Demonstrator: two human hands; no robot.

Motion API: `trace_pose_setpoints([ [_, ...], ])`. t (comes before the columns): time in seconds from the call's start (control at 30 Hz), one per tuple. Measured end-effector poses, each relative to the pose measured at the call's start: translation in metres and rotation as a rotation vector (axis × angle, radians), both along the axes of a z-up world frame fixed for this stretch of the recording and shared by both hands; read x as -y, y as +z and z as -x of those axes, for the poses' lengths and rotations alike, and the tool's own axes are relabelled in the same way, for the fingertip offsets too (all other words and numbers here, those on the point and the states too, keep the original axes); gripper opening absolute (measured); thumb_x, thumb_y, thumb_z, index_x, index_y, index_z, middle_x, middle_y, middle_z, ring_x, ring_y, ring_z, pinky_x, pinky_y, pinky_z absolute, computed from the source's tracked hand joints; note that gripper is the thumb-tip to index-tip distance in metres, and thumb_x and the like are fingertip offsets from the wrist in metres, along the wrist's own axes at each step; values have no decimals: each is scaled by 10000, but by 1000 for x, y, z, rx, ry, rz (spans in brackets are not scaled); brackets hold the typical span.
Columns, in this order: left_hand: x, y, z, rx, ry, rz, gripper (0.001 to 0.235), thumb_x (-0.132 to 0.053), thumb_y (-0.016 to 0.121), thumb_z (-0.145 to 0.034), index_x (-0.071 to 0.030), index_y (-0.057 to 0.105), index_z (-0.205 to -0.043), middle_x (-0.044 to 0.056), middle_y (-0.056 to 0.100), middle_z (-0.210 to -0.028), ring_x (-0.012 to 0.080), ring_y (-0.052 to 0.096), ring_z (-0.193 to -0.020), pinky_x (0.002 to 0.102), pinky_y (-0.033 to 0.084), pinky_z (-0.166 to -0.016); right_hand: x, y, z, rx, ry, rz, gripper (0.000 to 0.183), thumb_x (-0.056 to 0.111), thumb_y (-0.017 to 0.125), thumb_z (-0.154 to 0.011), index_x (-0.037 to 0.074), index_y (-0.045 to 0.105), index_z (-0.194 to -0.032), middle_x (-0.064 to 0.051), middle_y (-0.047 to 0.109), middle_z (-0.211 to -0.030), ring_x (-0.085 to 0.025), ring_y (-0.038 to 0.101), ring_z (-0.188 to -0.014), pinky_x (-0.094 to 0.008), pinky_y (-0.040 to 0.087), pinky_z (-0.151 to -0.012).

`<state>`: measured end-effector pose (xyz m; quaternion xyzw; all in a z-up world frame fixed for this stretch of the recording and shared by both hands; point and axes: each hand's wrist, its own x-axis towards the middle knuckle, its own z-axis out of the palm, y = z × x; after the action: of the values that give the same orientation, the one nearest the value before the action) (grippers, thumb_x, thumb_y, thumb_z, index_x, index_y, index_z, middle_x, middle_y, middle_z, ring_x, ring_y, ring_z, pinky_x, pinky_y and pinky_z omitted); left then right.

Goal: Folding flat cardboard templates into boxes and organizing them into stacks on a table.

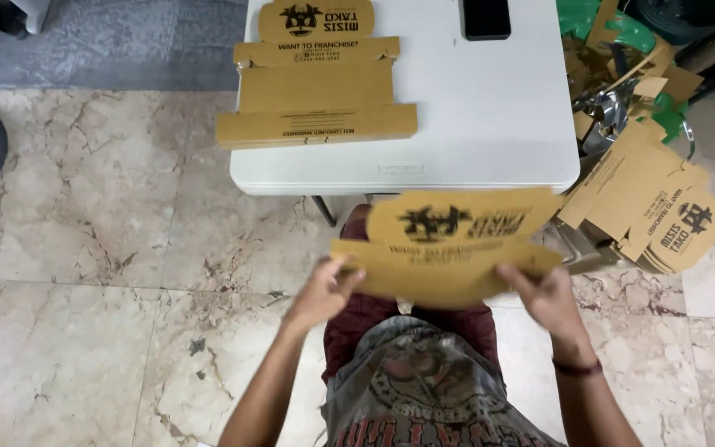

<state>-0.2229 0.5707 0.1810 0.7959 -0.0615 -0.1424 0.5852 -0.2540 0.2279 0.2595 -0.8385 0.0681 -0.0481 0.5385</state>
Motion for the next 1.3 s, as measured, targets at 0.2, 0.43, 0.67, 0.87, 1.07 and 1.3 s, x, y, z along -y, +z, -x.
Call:
trace_pose_setpoints([
  [0.2, -10, 47, -111, 410, 301, 230, 431, -46, 770, -887, -89, 614, -1286, 60, 681, -1095, 154, 663, -1040, 336, 551, -927, -2, 22, -143, 547, 216, -309, 352, -119, 754, -929, -73, 587, -1235, -162, 690, -1011, -221, 670, -895, -446, 585, -938],
  [0.43, -7, 29, -176, 476, 410, 322, 465, 29, 669, -922, -65, 521, -1353, 83, 648, -1215, 137, 578, -1161, 334, 488, -1021, -27, -37, -204, 526, 259, 68, 144, -27, 685, -1021, -12, 542, -1006, -133, 640, -855, -262, 658, -827, -449, 526, -834],
  [0.67, -48, 104, -219, 441, 362, 417, 762, 128, 643, -873, -49, 291, -1525, 142, 597, -1379, 212, 584, -1269, 343, 496, -1092, -82, 21, -254, 389, 186, 107, 165, 9, 664, -983, 21, 555, -1106, -215, 540, -1218, -264, 562, -1082, -350, 502, -799],
  [0.87, -68, 96, -241, 213, 273, -952, 928, -494, 701, -926, -52, 256, -1610, 239, 462, -1534, 465, 411, -1434, 729, 258, -1147, -101, -15, -270, 80, 154, 691, 448, 398, 624, -1045, -26, 715, -1161, -218, 646, -1113, -435, 632, -1052, -589, 539, -842],
  [1.07, -94, 152, -231, -49, -78, -951, 1290, -682, 800, -679, -44, 216, -1636, 257, 243, -1663, 536, 304, -1463, 669, 284, -1165, -102, 71, -253, -299, 511, 766, 992, 732, 629, -852, -13, 512, -1497, -316, 584, -1408, -476, 548, -1321, -647, 444, -1065],
  [1.3, -120, 123, -247, 22, -161, -925, 867, -272, 848, -648, 39, 580, -1412, 261, 647, -1314, 423, 610, -1256, 514, 508, -1025, -104, 30, -272, -261, 530, 703, 699, 255, 820, -792, -110, 599, -1346, -291, 645, -1240, -482, 659, -1151, -589, 581, -904],
])
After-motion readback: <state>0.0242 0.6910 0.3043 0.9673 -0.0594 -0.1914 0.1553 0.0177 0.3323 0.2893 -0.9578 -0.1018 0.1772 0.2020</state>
